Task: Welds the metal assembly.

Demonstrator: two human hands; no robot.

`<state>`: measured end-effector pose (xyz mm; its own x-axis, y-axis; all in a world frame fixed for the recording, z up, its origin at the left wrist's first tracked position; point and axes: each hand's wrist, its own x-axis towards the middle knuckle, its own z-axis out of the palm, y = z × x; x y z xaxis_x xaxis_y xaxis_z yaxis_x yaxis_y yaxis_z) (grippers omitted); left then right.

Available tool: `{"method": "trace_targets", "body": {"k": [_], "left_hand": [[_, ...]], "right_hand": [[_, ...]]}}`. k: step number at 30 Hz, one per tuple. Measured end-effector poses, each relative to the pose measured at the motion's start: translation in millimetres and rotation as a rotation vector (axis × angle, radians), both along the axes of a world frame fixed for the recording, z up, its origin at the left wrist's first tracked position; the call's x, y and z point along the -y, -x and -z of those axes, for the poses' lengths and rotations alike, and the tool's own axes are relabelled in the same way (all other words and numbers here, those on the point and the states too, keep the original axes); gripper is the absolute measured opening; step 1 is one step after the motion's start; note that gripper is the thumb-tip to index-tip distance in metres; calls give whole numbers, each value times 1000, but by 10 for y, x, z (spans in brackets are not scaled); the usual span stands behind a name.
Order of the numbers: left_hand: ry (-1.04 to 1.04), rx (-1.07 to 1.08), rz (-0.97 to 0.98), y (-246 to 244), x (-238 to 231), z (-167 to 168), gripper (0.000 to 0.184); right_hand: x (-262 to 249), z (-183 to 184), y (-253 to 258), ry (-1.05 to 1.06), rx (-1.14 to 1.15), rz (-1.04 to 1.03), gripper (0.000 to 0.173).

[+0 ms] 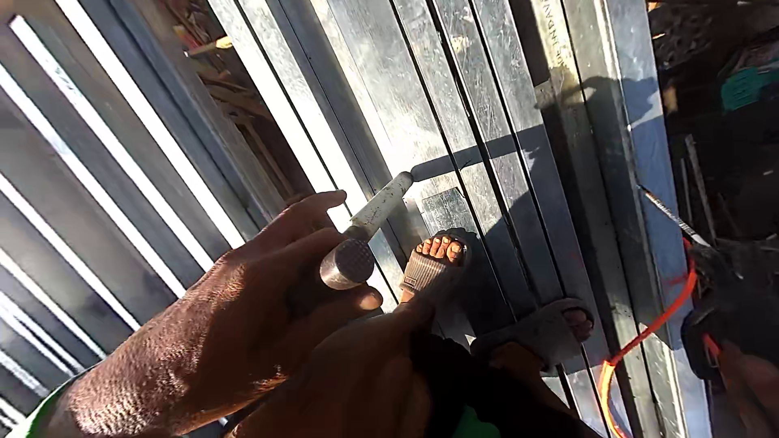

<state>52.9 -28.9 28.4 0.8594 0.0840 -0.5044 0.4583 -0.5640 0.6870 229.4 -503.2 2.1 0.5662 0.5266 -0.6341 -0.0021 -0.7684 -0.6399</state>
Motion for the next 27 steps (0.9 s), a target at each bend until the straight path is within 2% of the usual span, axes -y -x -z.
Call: {"method": "trace_targets", "body": {"k": [2, 7, 17, 21, 27], "left_hand": [[58, -23, -54, 3, 60, -13, 53], [22, 47, 3, -147, 248, 102, 27], [16, 50, 10, -287, 385, 188, 24], [89, -21, -15, -377, 369, 156, 22], [129, -209, 78, -706, 317, -14, 23]], "right_hand": [[73, 173, -32, -14, -11, -39, 58], [47, 303, -49, -6, -53, -38, 58], [46, 432, -25, -19, -70, 27, 58], [30, 500, -54, -14, -99, 36, 58], [-19, 584, -104, -31, -135, 38, 59]]}}
